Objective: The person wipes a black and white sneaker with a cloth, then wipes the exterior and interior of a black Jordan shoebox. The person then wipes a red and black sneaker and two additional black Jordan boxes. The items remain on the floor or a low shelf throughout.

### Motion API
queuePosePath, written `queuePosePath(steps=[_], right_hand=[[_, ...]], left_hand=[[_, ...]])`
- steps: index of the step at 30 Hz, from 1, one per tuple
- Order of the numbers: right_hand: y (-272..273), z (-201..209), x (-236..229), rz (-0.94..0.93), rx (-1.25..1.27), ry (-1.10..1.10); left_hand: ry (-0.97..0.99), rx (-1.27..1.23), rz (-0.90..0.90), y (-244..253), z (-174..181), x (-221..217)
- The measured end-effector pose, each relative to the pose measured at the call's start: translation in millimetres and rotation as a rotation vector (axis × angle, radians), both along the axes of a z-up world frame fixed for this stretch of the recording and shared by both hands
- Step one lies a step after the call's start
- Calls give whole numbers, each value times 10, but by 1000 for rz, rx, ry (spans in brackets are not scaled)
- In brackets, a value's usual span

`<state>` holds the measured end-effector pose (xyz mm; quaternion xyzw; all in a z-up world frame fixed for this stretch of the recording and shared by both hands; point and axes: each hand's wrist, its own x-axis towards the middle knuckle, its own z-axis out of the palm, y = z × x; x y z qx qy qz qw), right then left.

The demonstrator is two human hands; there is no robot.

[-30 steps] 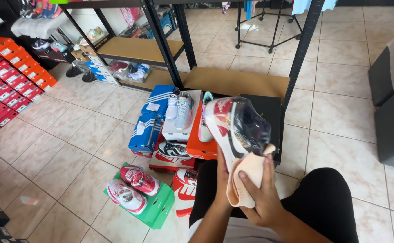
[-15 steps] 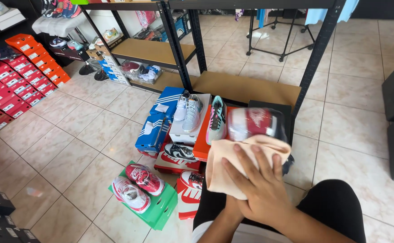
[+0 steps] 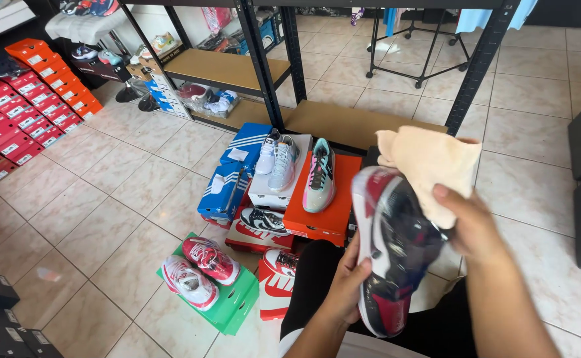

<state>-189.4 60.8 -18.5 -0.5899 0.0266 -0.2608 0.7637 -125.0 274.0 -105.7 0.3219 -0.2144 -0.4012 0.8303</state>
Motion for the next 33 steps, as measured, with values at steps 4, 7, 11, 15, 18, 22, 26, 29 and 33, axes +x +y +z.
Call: queuePosePath(steps=[4, 7, 11, 15, 18, 22, 26, 29, 33], right_hand=[[379, -496, 47, -187, 333, 19], [572, -1055, -22, -216, 349, 21], [1013, -1307, -253, -146, 58, 67], [1426, -627, -335, -184, -658, -226], [1387, -626, -239, -398, -1139, -187], [1218, -45, -41, -649, -1274, -270], [1036, 703, 74, -574, -1128, -204], [885, 1002, 43, -269, -864, -45], [296, 75, 307, 51, -159, 105]], left_hand=[[39, -101, 78, -45, -114, 80], [16, -128, 195, -41, -41, 161], [-13, -185, 317, 3, 125, 204], [68, -39, 387, -23, -47, 237], [-69, -7, 406, -2, 20, 149], [-381, 53, 463, 31, 202, 30], [-680, 131, 516, 76, 265, -71], [-674, 124, 469, 130, 236, -38], [-455, 3, 267, 191, -188, 158]])
